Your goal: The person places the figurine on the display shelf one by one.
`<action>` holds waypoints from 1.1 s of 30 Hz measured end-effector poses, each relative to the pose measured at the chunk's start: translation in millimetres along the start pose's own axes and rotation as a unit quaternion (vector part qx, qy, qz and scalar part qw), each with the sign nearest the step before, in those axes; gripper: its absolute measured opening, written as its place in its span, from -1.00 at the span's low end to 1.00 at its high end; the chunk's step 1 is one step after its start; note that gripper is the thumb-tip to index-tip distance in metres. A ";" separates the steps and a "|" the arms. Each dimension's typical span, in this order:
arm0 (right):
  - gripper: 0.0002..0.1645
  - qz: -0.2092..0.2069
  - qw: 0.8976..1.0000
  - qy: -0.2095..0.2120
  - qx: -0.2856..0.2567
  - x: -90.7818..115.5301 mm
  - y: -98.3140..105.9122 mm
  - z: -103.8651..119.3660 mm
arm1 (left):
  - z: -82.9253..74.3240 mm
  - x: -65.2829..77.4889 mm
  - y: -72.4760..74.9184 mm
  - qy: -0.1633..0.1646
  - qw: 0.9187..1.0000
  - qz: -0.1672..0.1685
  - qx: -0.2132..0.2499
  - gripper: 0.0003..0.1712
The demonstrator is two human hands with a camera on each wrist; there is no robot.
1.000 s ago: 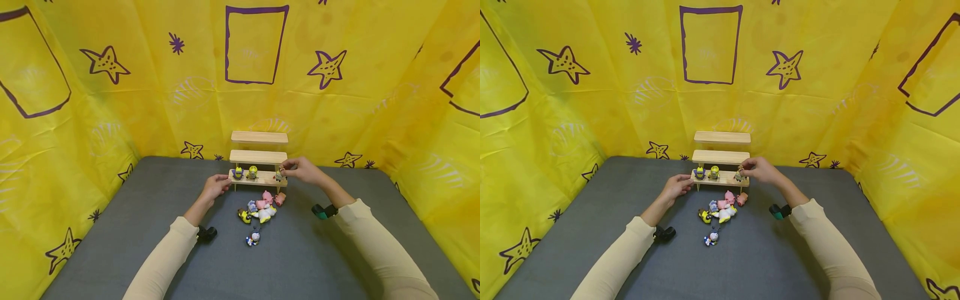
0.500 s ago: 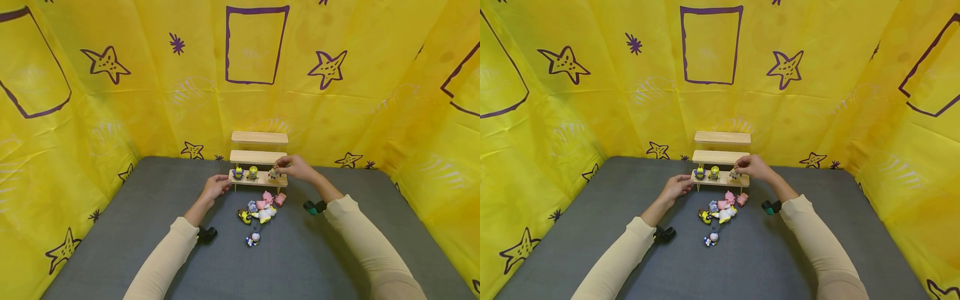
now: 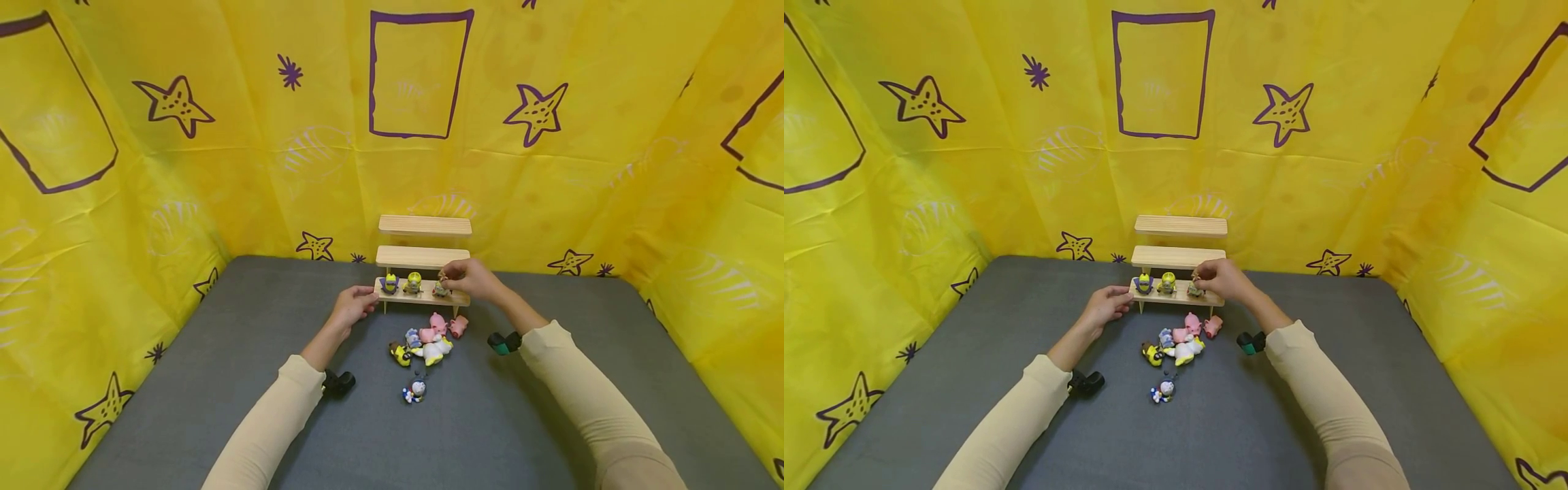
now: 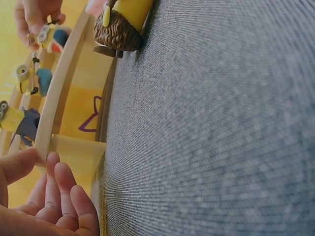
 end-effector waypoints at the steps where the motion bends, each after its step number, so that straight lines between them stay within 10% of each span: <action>1: -0.74 0.000 1.000 -0.002 -0.001 0.0 -0.5 -0.5 | 0.2 -0.2 -0.1 0.000 1.000 0.000 0.000 -0.61; 33: -0.67 -0.024 1.000 -0.001 0.009 7.0 9.1 3.9 | -0.6 -0.9 0.1 0.003 1.000 0.006 0.007 -0.62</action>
Point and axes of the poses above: each hand's wrist, its own x-axis away from the middle knuckle, its own y-axis out of the back of the hand, z = x × y, the point moved 4 cm from there along -x, towards the middle knuckle, and after that the axes turned 11 degrees about -z, right-handed, at the moved point
